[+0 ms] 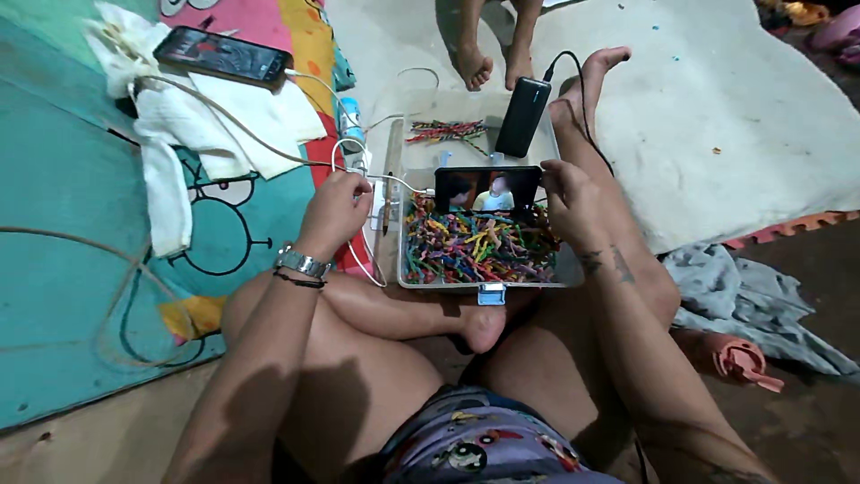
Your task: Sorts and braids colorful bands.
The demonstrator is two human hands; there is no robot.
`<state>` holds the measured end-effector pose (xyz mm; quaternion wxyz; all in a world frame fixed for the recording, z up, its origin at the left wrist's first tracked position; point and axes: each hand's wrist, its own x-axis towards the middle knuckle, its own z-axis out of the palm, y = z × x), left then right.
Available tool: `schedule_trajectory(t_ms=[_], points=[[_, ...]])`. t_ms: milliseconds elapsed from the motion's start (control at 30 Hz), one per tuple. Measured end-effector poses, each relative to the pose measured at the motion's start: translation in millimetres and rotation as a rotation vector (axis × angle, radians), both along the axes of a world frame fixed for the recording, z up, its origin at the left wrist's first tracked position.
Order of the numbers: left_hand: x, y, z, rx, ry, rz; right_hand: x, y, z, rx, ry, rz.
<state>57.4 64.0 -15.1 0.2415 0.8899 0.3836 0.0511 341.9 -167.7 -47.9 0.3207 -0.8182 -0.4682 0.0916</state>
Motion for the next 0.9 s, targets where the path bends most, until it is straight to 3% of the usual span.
schedule_trajectory(t_ms=[100, 267, 333, 500, 733, 900], points=[[-5.0, -0.2, 6.2, 0.041, -0.032, 0.044, 4.4, -7.6, 2.2, 0.009, 0.0, -0.127], [-6.1, -7.5, 5.5, -0.14, -0.032, 0.003, 1.0, -21.6, 8.6, -0.042, 0.449, -0.297], [-2.7, -13.3, 3.8, -0.193, -0.036, -0.031, -3.6, -21.3, -0.8, -0.029, 0.521, -0.302], [10.1, -34.9, 18.5, -0.278, -0.106, 0.03, 5.6, -16.7, -19.9, 0.021, 0.427, -0.269], [4.5, -52.1, 7.1, -0.067, -0.306, -0.172, 13.1, -17.7, -22.8, 0.032, 0.38, -0.266], [4.2, -54.3, -0.9, 0.086, -0.415, -0.216, 3.4, -30.1, 9.2, 0.085, 0.166, -0.215]])
